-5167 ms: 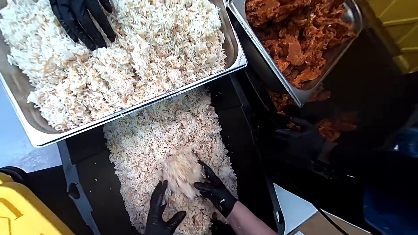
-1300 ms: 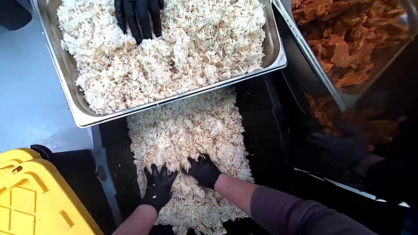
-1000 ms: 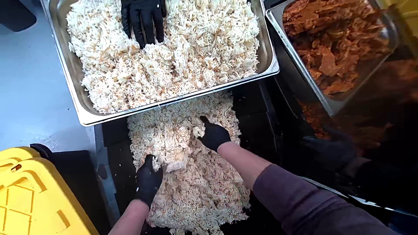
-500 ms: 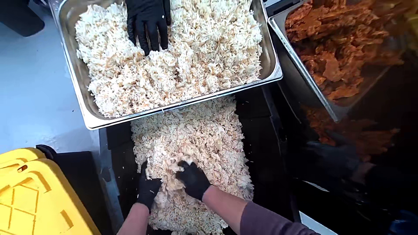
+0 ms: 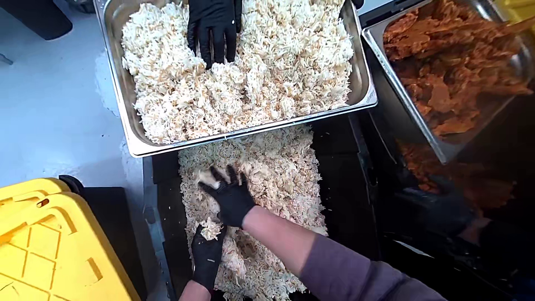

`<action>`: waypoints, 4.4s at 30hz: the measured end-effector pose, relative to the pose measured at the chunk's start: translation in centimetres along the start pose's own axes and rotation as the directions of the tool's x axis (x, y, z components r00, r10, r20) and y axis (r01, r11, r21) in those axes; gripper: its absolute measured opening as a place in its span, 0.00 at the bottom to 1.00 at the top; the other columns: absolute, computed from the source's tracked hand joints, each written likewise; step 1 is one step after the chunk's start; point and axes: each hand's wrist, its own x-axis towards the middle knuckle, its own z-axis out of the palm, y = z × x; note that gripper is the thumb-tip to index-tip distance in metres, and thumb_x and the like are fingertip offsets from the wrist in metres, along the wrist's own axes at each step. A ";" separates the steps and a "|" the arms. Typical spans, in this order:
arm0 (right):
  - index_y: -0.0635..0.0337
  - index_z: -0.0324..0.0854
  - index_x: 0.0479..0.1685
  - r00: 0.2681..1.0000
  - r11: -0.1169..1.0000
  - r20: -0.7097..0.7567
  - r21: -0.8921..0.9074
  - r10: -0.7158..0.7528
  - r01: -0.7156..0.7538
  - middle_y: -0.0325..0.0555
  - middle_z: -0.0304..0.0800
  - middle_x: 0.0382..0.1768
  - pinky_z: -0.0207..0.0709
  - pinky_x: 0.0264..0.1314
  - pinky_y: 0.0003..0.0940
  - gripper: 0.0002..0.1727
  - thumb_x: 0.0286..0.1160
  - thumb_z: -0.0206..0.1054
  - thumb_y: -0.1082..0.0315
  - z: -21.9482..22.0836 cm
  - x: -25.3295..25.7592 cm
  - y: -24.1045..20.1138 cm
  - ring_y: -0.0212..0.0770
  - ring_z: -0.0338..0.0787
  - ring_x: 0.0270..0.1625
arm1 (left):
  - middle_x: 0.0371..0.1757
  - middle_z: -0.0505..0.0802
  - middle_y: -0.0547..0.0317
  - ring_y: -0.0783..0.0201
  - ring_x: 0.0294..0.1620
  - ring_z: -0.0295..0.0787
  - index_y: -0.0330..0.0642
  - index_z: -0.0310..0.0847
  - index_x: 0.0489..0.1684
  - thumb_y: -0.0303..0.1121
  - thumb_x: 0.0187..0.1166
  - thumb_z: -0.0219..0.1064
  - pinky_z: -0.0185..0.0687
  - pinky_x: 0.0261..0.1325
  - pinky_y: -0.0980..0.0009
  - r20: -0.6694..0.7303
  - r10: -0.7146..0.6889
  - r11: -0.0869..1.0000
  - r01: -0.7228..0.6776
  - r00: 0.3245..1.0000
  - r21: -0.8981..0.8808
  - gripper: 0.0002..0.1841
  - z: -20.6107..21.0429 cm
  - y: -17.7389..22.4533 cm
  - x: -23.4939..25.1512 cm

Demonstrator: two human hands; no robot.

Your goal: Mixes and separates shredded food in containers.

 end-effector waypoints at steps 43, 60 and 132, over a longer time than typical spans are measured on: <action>0.48 0.74 0.78 0.847 -0.348 0.018 0.916 0.531 0.198 0.48 0.91 0.51 0.87 0.43 0.36 0.35 0.68 0.68 0.83 5.4 -7.1 6.8 0.39 0.91 0.43 | 0.46 0.92 0.50 0.66 0.45 0.89 0.33 0.82 0.61 0.39 0.81 0.72 0.87 0.52 0.66 0.206 -0.217 0.938 0.262 0.954 -0.225 0.19 8.1 4.7 0.2; 0.61 0.86 0.65 0.879 0.830 -0.244 0.501 0.409 -0.247 0.64 0.84 0.69 0.75 0.73 0.65 0.22 0.77 0.72 0.58 1.3 -7.4 11.3 0.64 0.83 0.72 | 0.56 0.90 0.39 0.54 0.57 0.89 0.26 0.76 0.67 0.24 0.73 0.75 0.84 0.64 0.55 0.223 0.018 0.983 -0.058 0.975 0.175 0.24 6.1 7.2 -0.7; 0.48 0.30 0.99 0.753 0.311 0.205 0.820 0.626 -0.481 0.76 0.48 0.90 0.60 0.88 0.59 0.78 0.49 0.90 0.46 12.3 -13.1 14.4 0.70 0.57 0.90 | 0.93 0.41 0.22 0.19 0.90 0.40 0.43 0.52 0.94 0.61 0.55 0.85 0.46 0.88 0.31 0.405 -0.356 0.651 -0.088 0.842 0.754 0.63 1.2 -1.3 -1.4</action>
